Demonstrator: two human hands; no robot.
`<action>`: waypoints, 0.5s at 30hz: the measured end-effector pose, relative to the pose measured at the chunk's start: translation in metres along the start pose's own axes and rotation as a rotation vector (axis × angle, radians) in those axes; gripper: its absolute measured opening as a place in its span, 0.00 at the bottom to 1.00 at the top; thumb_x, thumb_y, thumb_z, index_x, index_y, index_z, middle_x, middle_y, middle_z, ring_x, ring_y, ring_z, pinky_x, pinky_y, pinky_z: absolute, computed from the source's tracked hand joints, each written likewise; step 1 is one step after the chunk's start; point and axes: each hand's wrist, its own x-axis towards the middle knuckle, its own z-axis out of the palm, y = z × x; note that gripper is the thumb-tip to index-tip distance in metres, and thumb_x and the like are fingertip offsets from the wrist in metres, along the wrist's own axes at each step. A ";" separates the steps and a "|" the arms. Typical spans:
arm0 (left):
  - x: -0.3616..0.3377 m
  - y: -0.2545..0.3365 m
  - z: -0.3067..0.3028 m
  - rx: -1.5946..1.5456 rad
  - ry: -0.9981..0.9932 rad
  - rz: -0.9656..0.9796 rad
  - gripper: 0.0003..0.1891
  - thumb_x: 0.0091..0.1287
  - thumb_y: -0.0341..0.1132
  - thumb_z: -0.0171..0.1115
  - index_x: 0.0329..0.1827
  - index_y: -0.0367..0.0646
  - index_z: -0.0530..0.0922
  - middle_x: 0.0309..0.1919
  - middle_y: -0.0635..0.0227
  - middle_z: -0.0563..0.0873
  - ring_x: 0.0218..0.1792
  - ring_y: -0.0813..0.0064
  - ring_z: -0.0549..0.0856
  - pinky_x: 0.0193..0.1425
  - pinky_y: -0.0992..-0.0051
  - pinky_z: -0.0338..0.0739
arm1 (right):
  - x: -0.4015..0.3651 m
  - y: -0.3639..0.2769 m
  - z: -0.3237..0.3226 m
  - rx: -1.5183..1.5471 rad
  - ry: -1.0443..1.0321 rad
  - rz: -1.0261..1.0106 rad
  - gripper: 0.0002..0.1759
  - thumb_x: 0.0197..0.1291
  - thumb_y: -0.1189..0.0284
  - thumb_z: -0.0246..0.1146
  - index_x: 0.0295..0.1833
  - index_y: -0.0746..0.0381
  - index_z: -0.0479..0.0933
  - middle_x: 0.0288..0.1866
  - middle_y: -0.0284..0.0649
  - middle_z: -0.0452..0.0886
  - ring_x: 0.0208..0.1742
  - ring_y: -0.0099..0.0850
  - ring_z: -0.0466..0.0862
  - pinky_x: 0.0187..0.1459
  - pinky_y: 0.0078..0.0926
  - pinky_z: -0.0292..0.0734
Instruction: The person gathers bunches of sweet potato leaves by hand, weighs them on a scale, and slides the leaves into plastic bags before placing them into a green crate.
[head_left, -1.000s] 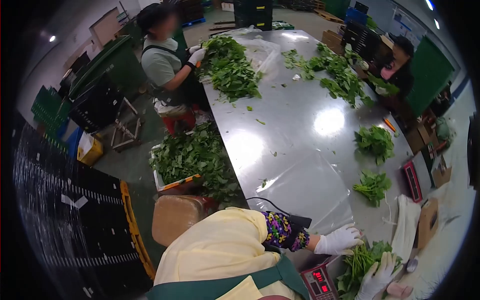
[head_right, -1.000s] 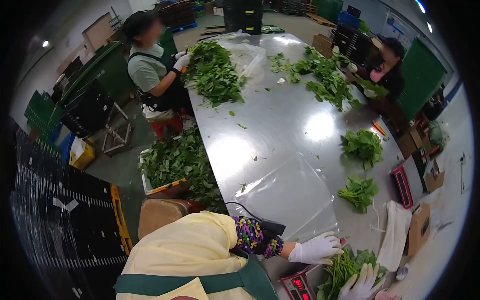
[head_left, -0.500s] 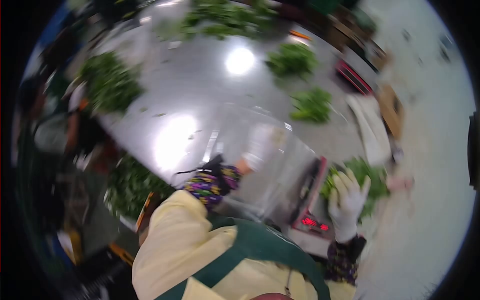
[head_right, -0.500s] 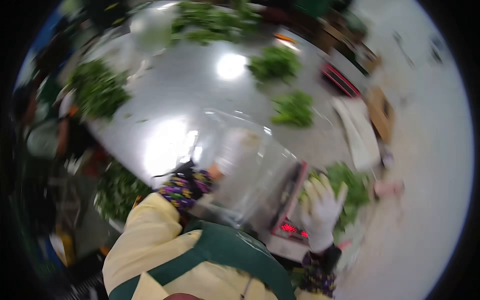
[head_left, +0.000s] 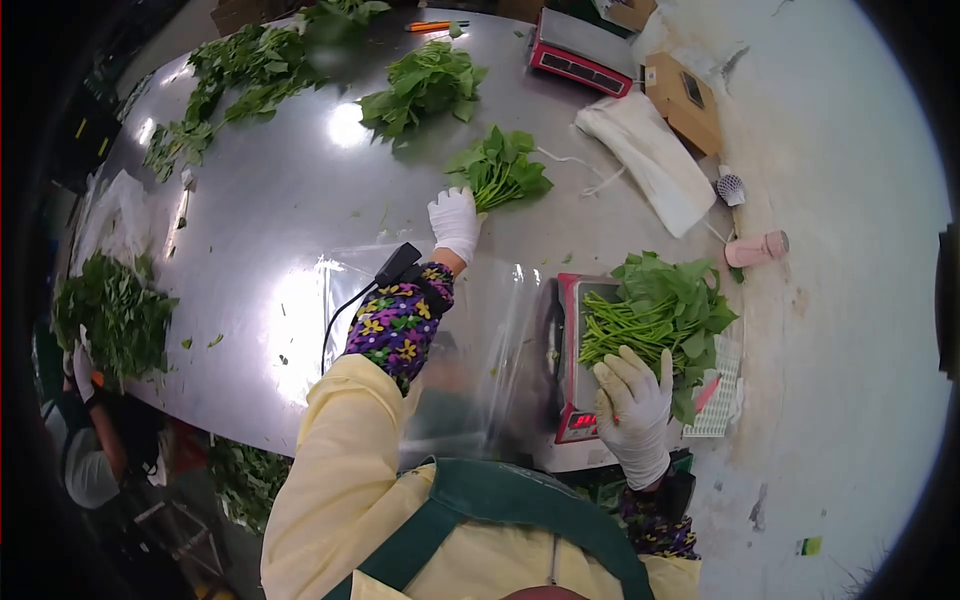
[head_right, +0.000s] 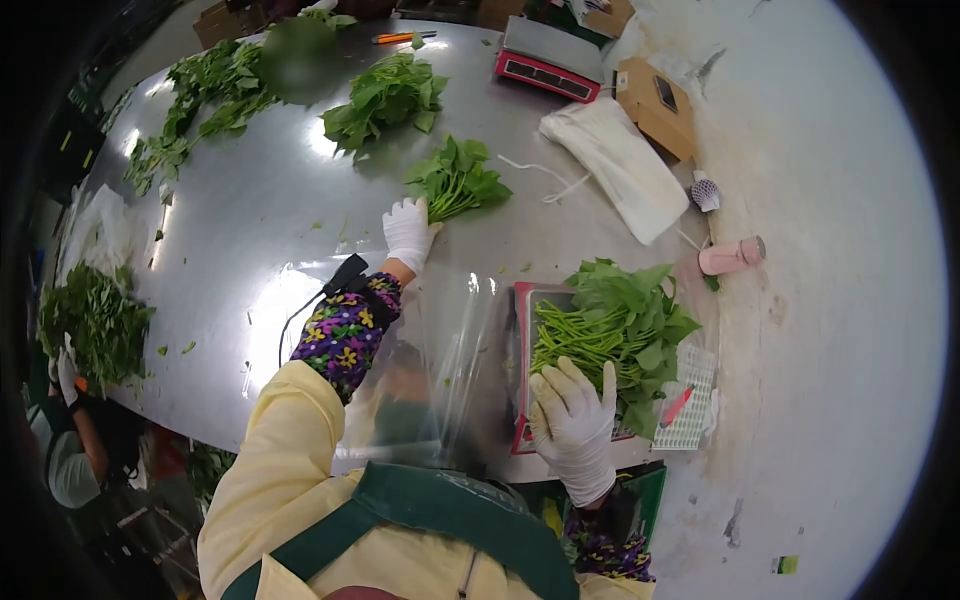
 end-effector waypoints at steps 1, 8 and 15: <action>0.002 0.000 0.009 0.081 -0.083 -0.011 0.11 0.60 0.46 0.69 0.36 0.51 0.83 0.41 0.68 0.83 0.44 0.64 0.83 0.46 0.61 0.75 | 0.001 0.002 0.000 -0.003 0.000 0.004 0.16 0.58 0.70 0.64 0.53 0.55 0.81 0.54 0.34 0.80 0.62 0.37 0.79 0.74 0.60 0.51; 0.017 -0.015 0.002 0.020 -0.338 -0.028 0.08 0.62 0.44 0.66 0.35 0.51 0.83 0.33 0.69 0.86 0.39 0.64 0.86 0.41 0.61 0.76 | -0.004 0.003 0.006 0.044 0.021 0.030 0.16 0.56 0.71 0.65 0.52 0.55 0.81 0.53 0.33 0.81 0.60 0.34 0.79 0.74 0.58 0.53; 0.021 -0.031 -0.008 0.179 -0.037 0.159 0.04 0.64 0.35 0.59 0.33 0.52 0.82 0.29 0.69 0.85 0.35 0.65 0.87 0.38 0.62 0.76 | 0.000 -0.005 0.009 0.067 0.026 -0.015 0.16 0.55 0.71 0.66 0.51 0.55 0.81 0.51 0.31 0.81 0.60 0.31 0.80 0.74 0.56 0.54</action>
